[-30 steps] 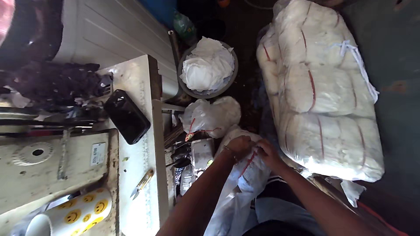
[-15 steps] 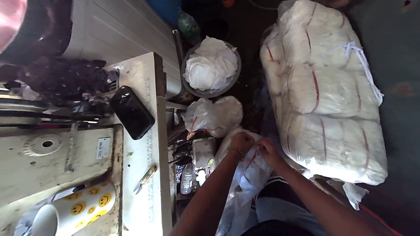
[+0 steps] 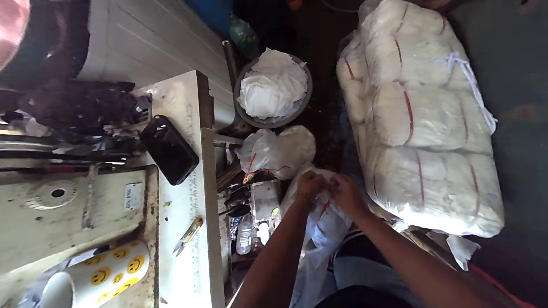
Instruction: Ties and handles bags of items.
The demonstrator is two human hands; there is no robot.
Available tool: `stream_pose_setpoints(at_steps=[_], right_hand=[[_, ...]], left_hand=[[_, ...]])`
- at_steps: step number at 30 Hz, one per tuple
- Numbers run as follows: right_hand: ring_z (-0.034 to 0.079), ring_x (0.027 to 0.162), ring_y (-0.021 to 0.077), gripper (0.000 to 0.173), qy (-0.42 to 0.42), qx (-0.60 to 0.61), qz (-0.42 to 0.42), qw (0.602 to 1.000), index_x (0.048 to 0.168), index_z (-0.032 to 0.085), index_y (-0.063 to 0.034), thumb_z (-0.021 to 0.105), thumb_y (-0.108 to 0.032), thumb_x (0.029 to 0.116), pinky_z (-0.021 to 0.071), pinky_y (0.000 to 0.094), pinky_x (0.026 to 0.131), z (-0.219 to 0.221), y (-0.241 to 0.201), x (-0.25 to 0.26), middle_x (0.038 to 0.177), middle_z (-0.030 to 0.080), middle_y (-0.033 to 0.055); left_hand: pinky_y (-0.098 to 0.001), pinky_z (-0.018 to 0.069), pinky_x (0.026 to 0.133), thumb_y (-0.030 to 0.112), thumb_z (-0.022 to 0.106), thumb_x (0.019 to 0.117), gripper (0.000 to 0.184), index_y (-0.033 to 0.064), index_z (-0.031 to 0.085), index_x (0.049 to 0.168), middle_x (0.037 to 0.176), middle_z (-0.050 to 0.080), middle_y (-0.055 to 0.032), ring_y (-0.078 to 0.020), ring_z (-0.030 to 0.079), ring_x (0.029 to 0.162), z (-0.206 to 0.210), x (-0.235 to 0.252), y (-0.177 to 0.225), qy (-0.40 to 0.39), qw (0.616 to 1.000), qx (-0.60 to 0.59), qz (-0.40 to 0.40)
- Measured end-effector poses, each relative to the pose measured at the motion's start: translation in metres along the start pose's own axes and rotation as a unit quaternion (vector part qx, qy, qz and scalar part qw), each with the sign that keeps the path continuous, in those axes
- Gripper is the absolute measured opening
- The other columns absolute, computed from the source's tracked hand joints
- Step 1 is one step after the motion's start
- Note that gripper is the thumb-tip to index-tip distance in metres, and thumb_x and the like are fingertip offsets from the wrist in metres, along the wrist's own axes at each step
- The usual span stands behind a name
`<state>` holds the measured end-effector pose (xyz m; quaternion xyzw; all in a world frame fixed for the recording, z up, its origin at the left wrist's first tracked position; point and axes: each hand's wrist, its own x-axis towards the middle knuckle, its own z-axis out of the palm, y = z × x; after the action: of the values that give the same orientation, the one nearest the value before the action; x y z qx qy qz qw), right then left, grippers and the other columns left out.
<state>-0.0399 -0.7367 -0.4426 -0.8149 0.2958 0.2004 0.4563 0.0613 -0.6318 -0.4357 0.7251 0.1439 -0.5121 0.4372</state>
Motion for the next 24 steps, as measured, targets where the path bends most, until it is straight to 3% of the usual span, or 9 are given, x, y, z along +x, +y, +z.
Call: stream_pose_setpoints(at_steps=[3,6,8,11,14,17,19,21,24], right_hand=[[0.065,0.115,0.0396,0.033,0.03,-0.072,-0.032,0.996,0.124,0.071,-0.003,0.061,-0.025,0.1011,0.0372,0.0643,0.108,0.0,-0.008,-0.001,0.118,0.07,0.021],[0.069,0.104,0.0405,0.022,0.123,-0.079,-0.083,0.986,0.107,0.077,-0.0001,0.065,-0.014,0.0956,0.0373,0.0688,0.106,0.007,-0.003,-0.003,0.103,0.074,0.0207],[0.071,0.1,0.0391,0.019,0.149,-0.062,-0.077,0.984,0.102,0.078,0.0001,0.064,-0.012,0.0953,0.0412,0.0673,0.102,0.007,-0.002,-0.008,0.101,0.075,0.0196],[0.07,0.101,0.0396,0.02,0.135,-0.037,-0.045,0.989,0.105,0.077,0.0014,0.063,-0.009,0.0966,0.0385,0.0681,0.104,0.006,-0.002,-0.014,0.102,0.075,0.0208],[0.072,0.094,0.0405,0.017,0.184,-0.016,-0.075,0.98,0.101,0.078,0.0028,0.064,-0.004,0.093,0.044,0.0687,0.098,0.013,0.006,-0.016,0.097,0.075,0.0214],[0.072,0.097,0.0422,0.017,0.19,0.005,-0.081,0.978,0.102,0.076,0.0055,0.064,-0.002,0.0929,0.0499,0.0627,0.095,0.013,0.007,-0.019,0.101,0.074,0.0235],[0.071,0.097,0.0428,0.017,0.192,0.021,-0.089,0.977,0.103,0.076,0.006,0.064,-0.001,0.0927,0.0524,0.0606,0.092,0.013,0.009,-0.018,0.1,0.074,0.0242],[0.069,0.102,0.0442,0.018,0.179,0.054,-0.097,0.978,0.104,0.076,0.007,0.063,0.001,0.0929,0.0471,0.063,0.098,0.012,0.012,-0.016,0.103,0.073,0.0258],[0.068,0.105,0.042,0.021,0.13,0.056,-0.107,0.984,0.108,0.073,0.008,0.061,-0.005,0.0958,0.0481,0.0599,0.099,0.011,0.022,-0.013,0.107,0.072,0.0252]], left_hand=[[-0.0269,0.0524,0.067,0.005,0.057,0.1021,0.014,-0.0031,0.059,0.091,0.076,0.06,-0.0069,-0.0117,0.058,0.066,0.003,-0.002,-0.001,0.009,0.997,-0.069,0.012],[-0.0258,0.0514,0.066,0.004,0.058,0.1012,0.011,-0.0035,0.059,0.093,0.076,0.059,-0.0059,-0.0104,0.057,0.066,0.005,0.0,0.0,-0.012,0.998,-0.034,0.048],[-0.0338,0.0516,0.073,0.009,0.061,0.1006,0.015,-0.006,0.062,0.1,0.086,0.062,-0.0124,-0.017,0.059,0.074,0.006,-0.002,0.005,-0.014,0.994,0.087,0.068],[-0.0521,0.0511,0.087,0.017,0.063,0.1006,0.024,-0.0038,0.066,0.111,0.104,0.067,-0.023,-0.0339,0.065,0.095,0.008,-0.011,0.022,-0.02,0.971,0.234,0.04],[-0.0534,0.0524,0.091,0.017,0.063,0.1001,0.028,0.0045,0.067,0.125,0.113,0.07,-0.0215,-0.0349,0.068,0.102,0.012,-0.01,0.03,-0.04,0.957,0.286,0.042],[-0.0559,0.0501,0.097,0.018,0.061,0.1023,0.027,-0.0006,0.07,0.119,0.117,0.069,-0.0232,-0.0382,0.066,0.111,0.016,-0.017,0.041,-0.058,0.927,0.365,0.069],[-0.0569,0.0499,0.097,0.02,0.059,0.1034,0.027,-0.0022,0.07,0.116,0.115,0.069,-0.0246,-0.0395,0.066,0.11,0.017,-0.017,0.04,-0.039,0.933,0.353,0.061],[-0.0524,0.051,0.095,0.022,0.057,0.1051,0.031,-0.0035,0.069,0.117,0.115,0.069,-0.0238,-0.0353,0.066,0.107,0.012,-0.011,0.033,-0.011,0.967,0.255,0.012],[-0.0305,0.0497,0.07,0.021,0.056,0.105,0.027,-0.0039,0.066,0.106,0.088,0.063,-0.0102,-0.0144,0.057,0.074,0.008,-0.004,0.02,-0.003,0.997,0.068,-0.04]])
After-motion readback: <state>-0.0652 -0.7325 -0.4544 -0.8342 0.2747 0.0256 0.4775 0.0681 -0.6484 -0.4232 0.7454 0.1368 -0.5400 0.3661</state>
